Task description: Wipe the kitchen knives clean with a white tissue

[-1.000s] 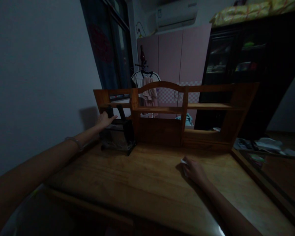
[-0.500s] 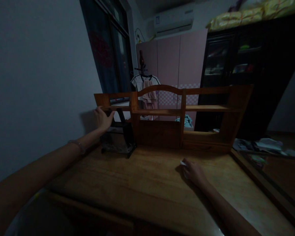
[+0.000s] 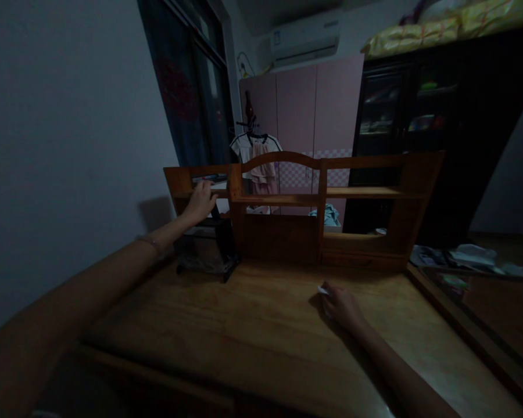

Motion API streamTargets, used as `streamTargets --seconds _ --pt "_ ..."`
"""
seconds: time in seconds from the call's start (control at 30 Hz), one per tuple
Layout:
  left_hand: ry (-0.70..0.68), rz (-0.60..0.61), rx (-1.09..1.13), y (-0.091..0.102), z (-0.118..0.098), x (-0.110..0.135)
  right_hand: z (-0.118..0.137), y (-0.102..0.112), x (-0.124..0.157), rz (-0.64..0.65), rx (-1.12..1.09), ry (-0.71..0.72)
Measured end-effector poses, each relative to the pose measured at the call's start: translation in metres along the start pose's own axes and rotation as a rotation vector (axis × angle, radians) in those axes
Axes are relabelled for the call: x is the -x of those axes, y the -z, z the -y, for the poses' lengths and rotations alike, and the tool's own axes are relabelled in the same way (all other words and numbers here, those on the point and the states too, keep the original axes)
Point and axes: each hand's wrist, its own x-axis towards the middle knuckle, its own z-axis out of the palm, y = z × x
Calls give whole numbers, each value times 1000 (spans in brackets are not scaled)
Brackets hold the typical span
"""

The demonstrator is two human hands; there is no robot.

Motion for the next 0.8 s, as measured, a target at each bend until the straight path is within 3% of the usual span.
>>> streamTargets --seconds 0.1,0.27,0.43,0.6,0.8 --pt "44 -34 16 -19 -12 8 0 0 0 2 1 -7" --pt "417 -76 27 -43 -21 9 1 1 1 -3 -13 -1" --pt "742 48 86 -49 -7 1 0 1 1 -4 -27 8" --pt "744 124 83 -44 7 1 -1 0 0 -5 -42 -1" --pt "741 140 95 -41 3 -3 -3 -1 -1 -7 -42 -17"
